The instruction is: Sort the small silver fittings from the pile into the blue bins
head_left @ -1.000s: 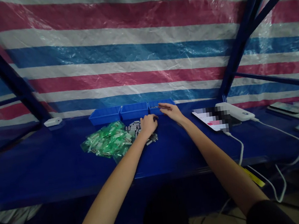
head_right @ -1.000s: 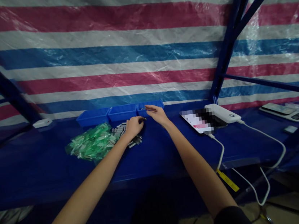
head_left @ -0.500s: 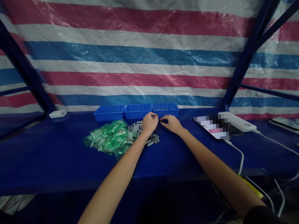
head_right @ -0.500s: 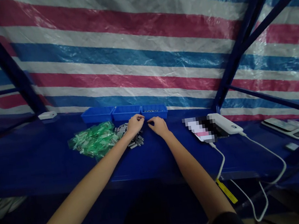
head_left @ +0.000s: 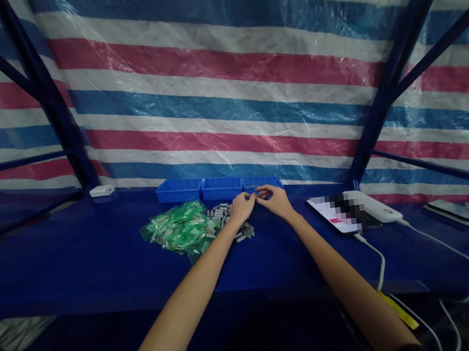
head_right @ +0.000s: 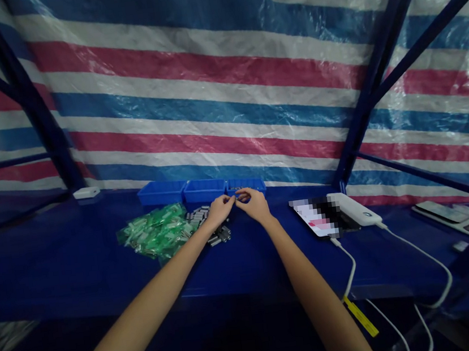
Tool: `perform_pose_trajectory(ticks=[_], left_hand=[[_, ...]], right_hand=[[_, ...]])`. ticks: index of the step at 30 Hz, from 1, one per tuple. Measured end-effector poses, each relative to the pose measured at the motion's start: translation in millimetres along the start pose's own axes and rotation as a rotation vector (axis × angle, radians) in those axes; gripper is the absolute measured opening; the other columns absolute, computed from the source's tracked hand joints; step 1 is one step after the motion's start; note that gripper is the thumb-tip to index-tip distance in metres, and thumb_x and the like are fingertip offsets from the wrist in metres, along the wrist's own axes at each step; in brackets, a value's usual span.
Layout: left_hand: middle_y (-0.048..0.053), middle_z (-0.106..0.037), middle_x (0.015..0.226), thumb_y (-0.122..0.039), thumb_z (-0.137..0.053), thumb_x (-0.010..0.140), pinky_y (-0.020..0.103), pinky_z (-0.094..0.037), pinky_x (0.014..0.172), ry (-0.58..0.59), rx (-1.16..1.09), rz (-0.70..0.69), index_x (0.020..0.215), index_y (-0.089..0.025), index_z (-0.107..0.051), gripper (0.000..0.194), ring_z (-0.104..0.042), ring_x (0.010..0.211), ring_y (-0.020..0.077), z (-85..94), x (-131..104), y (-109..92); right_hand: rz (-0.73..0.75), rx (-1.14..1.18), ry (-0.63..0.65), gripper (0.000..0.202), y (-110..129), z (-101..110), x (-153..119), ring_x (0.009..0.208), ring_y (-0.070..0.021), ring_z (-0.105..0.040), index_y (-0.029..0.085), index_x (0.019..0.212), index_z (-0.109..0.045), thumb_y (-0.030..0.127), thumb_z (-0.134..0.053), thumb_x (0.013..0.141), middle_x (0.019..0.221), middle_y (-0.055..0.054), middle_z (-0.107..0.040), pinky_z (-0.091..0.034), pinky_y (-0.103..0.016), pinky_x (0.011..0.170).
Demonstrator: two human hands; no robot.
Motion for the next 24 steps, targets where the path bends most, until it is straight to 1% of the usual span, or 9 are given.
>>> perform_pose_trajectory(ticks=[2,4,7,10,13,16,19,22,24], left_hand=[[0.008,-0.069,0.079,-0.034,-0.044,0.083,0.027,-0.042,0.069,0.040,-0.083,-0.018,0.080,-0.015,-0.067,0.030,-0.061,0.080,0.0214,-2.6,0,-2],[0.006,-0.067,0.072,-0.033,-0.042,0.084,0.025,-0.041,0.064,0.067,-0.165,-0.025,0.079,-0.015,-0.068,0.033,-0.061,0.073,0.0196,-4.3,1,-2],[0.004,-0.064,0.064,-0.032,-0.041,0.084,0.024,-0.040,0.058,0.074,-0.287,-0.015,0.078,-0.014,-0.068,0.034,-0.057,0.061,0.0168,-4.8,1,-2],[0.003,-0.063,0.062,-0.031,-0.042,0.083,0.024,-0.038,0.053,0.067,-0.414,0.046,0.076,-0.014,-0.067,0.031,-0.053,0.053,0.0141,-4.8,0,0],[0.004,-0.062,0.062,-0.028,-0.045,0.081,0.024,-0.038,0.051,0.059,-0.520,0.129,0.071,-0.013,-0.065,0.027,-0.051,0.051,0.0131,-5.4,-2,3],[0.005,-0.063,0.064,-0.027,-0.045,0.080,0.023,-0.038,0.051,0.045,-0.543,0.149,0.067,-0.012,-0.063,0.026,-0.051,0.050,0.0120,-4.4,-5,2],[0.005,-0.063,0.066,-0.028,-0.045,0.080,0.023,-0.038,0.052,0.005,-0.548,0.162,0.065,-0.013,-0.061,0.027,-0.051,0.050,0.0115,-1.5,-5,2],[0.005,-0.061,0.062,-0.032,-0.043,0.081,0.023,-0.038,0.053,-0.039,-0.523,0.156,0.057,-0.014,-0.057,0.033,-0.050,0.051,0.0120,2.5,-5,1],[0.005,-0.061,0.061,-0.033,-0.040,0.082,0.023,-0.039,0.054,-0.057,-0.542,0.170,0.055,-0.015,-0.055,0.036,-0.050,0.051,0.0119,4.5,-5,1]], right_hand=[[0.039,0.066,-0.012,0.030,10,1,0,0.070,-0.0154,-0.065,0.016,0.096,-0.066,0.026,-0.064,0.067,0.081,-0.005,-0.070,-0.048,-0.024,0.061],[0.079,0.079,-0.015,0.030,18,1,-2,0.070,-0.0155,-0.065,0.016,0.096,-0.066,0.025,-0.064,0.067,0.083,-0.005,-0.070,-0.047,-0.023,0.057],[0.118,0.079,-0.042,0.030,26,2,-3,0.072,-0.0163,-0.065,0.017,0.096,-0.066,0.026,-0.062,0.068,0.083,-0.005,-0.071,-0.046,-0.023,0.057],[0.121,0.085,-0.070,0.026,28,3,-4,0.072,-0.0168,-0.065,0.017,0.094,-0.068,0.026,-0.060,0.070,0.086,-0.006,-0.071,-0.047,-0.025,0.058],[0.100,0.104,-0.089,0.022,25,2,-3,0.074,-0.0185,-0.065,0.017,0.089,-0.070,0.027,-0.057,0.073,0.088,-0.007,-0.071,-0.048,-0.026,0.058],[0.058,0.171,-0.095,0.022,21,0,-2,0.077,-0.0205,-0.066,0.018,0.086,-0.071,0.030,-0.057,0.075,0.087,-0.007,-0.072,-0.051,-0.028,0.061],[0.027,0.261,-0.071,0.023,20,-2,-1,0.082,-0.0221,-0.067,0.017,0.087,-0.071,0.032,-0.060,0.074,0.088,-0.008,-0.072,-0.052,-0.031,0.069],[0.009,0.323,-0.057,0.025,19,-4,1,0.083,-0.0226,-0.067,0.015,0.084,-0.071,0.035,-0.063,0.072,0.087,-0.009,-0.072,-0.053,-0.033,0.075],[-0.025,0.348,-0.052,0.027,14,-5,3,0.080,-0.0222,-0.068,0.015,0.083,-0.070,0.037,-0.064,0.070,0.085,-0.009,-0.072,-0.054,-0.033,0.075]])
Point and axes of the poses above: each hand's wrist, its own x-axis towards the middle knuckle, its own z-axis out of the back of the hand, y = z × x, the point moved 6 cm from there along x, towards the middle knuckle
